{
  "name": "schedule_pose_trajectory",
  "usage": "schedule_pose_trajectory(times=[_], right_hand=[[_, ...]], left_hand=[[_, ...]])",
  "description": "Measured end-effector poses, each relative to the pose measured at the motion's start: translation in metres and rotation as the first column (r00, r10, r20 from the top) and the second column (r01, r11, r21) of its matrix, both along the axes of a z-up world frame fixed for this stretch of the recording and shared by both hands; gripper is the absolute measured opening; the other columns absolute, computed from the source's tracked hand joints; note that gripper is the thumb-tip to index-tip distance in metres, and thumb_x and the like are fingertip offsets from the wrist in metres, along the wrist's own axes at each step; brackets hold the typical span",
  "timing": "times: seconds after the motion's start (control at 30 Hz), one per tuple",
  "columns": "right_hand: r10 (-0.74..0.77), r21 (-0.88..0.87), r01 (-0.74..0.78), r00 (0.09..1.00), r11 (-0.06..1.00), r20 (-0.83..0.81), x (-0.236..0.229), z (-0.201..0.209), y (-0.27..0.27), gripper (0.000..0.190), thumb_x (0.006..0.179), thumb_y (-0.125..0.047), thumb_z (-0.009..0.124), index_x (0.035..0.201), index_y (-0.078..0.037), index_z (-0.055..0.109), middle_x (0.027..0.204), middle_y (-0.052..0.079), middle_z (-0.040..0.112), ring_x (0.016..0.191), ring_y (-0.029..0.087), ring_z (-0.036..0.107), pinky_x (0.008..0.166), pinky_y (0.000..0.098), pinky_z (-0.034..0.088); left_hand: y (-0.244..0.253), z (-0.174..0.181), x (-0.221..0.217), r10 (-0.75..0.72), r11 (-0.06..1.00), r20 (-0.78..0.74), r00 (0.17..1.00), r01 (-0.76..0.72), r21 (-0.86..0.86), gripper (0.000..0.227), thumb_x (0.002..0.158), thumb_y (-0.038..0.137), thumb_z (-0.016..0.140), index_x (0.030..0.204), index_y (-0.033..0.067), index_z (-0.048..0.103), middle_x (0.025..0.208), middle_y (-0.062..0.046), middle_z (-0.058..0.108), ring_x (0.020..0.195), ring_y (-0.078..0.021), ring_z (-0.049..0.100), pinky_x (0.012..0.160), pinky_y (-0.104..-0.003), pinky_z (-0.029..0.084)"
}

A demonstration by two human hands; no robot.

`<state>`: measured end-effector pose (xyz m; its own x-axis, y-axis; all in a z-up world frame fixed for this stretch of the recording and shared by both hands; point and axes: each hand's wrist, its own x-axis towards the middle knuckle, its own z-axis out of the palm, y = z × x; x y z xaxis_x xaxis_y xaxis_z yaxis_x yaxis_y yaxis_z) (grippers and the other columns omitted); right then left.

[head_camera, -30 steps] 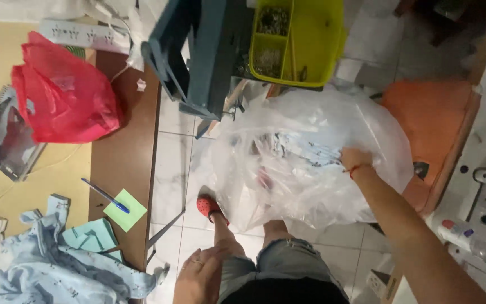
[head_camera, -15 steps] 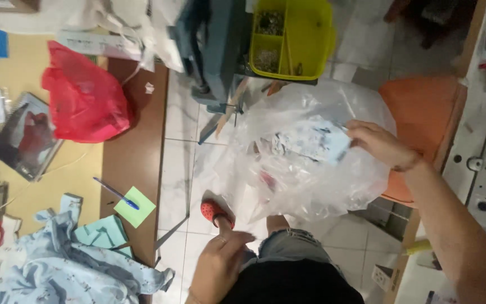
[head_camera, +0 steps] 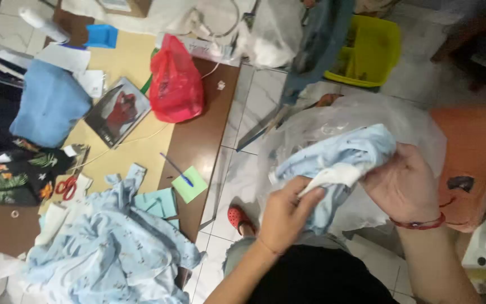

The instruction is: Sorting and inspecting baby clothes from a bulk bag onto a work table

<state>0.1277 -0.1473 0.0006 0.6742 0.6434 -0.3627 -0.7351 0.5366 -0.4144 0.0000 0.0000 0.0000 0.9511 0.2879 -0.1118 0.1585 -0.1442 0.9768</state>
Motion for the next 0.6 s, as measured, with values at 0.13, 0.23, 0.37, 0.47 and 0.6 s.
schedule_pose_trajectory(times=[0.13,0.23,0.37,0.47,0.6], right_hand=[[0.133,-0.345,0.048,0.864,0.938,0.485,-0.027,0.000,0.024,0.028,0.088,-0.036,0.046,0.097,-0.010,0.052,0.094,0.016,0.060,0.091,0.028,0.058,0.073,0.0359,0.047],[0.523,-0.540,-0.208,0.665,0.816,0.534,-0.061,0.010,0.036,0.070,0.068,-0.055,0.054,0.112,0.000,0.045,0.112,0.012,0.051,0.101,0.022,0.053,0.082,0.0351,0.046],[0.752,-0.744,0.147,-0.004,0.652,0.659,-0.099,0.032,0.079,0.105,0.046,-0.028,0.084,0.130,-0.005,0.026,0.126,0.014,0.034,0.120,0.024,0.037,0.097,0.0314,0.029],[0.761,-0.779,0.150,0.169,0.609,0.627,-0.103,0.039,0.096,0.047,0.073,-0.007,0.058,0.119,-0.007,0.046,0.122,0.007,0.051,0.114,0.014,0.046,0.095,0.0246,0.032],[0.732,-0.735,-0.146,-0.085,0.662,0.676,-0.107,0.054,0.107,0.029,0.077,-0.009,0.051,0.105,-0.008,0.058,0.102,0.005,0.065,0.089,0.016,0.064,0.077,0.0254,0.046]], left_hand=[[0.025,0.010,-0.024,0.162,0.819,-0.134,0.978,-0.209,-0.534,0.012,0.083,0.021,0.055,0.077,0.0120,0.050,0.061,0.007,0.042,0.053,-0.0022,0.033,0.048,-0.017,0.029],[0.032,0.008,-0.037,0.278,0.686,-0.148,0.949,-0.304,-0.661,0.019,0.084,0.021,0.052,0.072,0.0159,0.039,0.062,0.007,0.030,0.056,-0.0024,0.025,0.052,-0.019,0.021],[0.056,0.025,-0.069,0.189,0.520,-0.135,0.973,-0.216,-0.827,0.016,0.088,0.025,0.045,0.091,0.0090,0.047,0.074,-0.001,0.040,0.064,-0.0056,0.041,0.065,-0.029,0.054],[0.083,0.043,-0.095,0.225,0.878,0.167,0.960,-0.126,-0.461,0.019,0.089,0.006,0.037,0.102,-0.0005,0.050,0.099,-0.008,0.054,0.095,-0.0160,0.056,0.089,-0.027,0.044],[0.103,0.022,-0.125,0.194,0.830,0.115,0.974,-0.225,0.510,0.054,0.061,0.022,0.060,0.112,0.0134,0.046,0.118,-0.014,0.042,0.113,-0.0274,0.036,0.089,-0.050,0.019]])
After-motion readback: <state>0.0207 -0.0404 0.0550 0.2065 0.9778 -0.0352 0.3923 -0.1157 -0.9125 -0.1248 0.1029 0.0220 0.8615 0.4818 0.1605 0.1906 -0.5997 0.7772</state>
